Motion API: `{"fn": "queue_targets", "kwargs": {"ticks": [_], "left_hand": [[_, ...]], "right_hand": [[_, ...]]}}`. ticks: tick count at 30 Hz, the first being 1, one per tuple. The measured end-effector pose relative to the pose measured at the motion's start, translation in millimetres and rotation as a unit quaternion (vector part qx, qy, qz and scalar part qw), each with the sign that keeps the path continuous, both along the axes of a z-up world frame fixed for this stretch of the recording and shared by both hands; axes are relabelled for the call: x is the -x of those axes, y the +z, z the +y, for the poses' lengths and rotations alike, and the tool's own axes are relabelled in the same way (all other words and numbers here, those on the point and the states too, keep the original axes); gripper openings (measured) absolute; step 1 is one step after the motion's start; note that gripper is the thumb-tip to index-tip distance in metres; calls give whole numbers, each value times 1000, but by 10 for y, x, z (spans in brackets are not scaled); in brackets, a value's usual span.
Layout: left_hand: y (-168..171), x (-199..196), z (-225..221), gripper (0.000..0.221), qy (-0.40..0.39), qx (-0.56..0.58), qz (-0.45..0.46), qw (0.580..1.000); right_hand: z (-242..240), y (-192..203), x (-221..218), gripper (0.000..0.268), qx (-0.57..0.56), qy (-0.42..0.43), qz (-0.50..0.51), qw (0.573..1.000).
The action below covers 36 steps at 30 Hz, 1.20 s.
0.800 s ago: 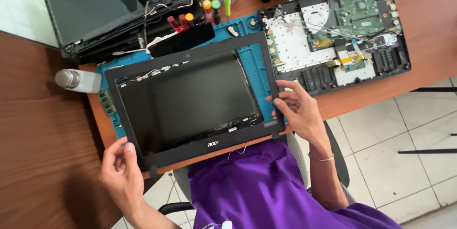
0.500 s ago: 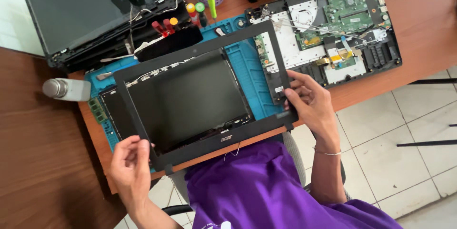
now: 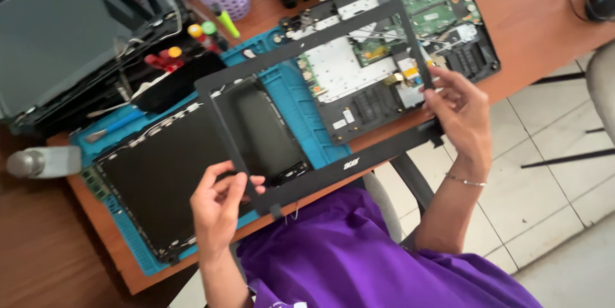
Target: The person is repairing a laptop screen by securing its metal frame. They use a screwdriver to tighten screws around the perimeter of the screen, which is placed on a blue anti-static mat. The person handles the screen and the screwdriver with precision, ensuring the frame is properly attached.
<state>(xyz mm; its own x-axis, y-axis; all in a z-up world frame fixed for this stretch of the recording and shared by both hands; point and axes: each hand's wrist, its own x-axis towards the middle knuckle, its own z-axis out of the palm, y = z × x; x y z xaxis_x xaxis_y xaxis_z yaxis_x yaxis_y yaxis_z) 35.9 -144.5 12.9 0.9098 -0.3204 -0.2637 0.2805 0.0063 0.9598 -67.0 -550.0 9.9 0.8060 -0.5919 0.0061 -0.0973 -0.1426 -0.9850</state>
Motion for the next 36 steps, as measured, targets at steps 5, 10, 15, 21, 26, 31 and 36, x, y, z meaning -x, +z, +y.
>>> {"fn": "queue_targets", "kwargs": {"ticks": [5, 10, 15, 21, 26, 31, 36], "left_hand": [[-33, -100, -518, 23, -31, -64, -35, 997], [-14, -276, -1014, 24, -49, -73, -53, 995], [60, -399, -1393, 24, -61, -141, -94, 984], [76, -465, -1562, 24, -45, -167, -151, 973], [110, -489, -1579, 22, -35, -223, -193, 955], [148, -537, -1604, 23, -53, -249, -216, 943], [181, -549, -1625, 24, -68, -263, -206, 940]], "right_hand": [[-408, 25, 60, 47, 59, -33, -29, 997], [-813, -3, -36, 43, 128, -73, -11, 989], [-1103, -29, -223, 41, 245, -89, 21, 965], [-1170, -67, -356, 40, 258, -95, 45, 960], [-1167, -57, -382, 39, 273, -89, 41, 957], [-1142, -53, -386, 39, 284, -105, 44, 952], [-1159, -61, -417, 34, 254, -126, 51, 958]]}}
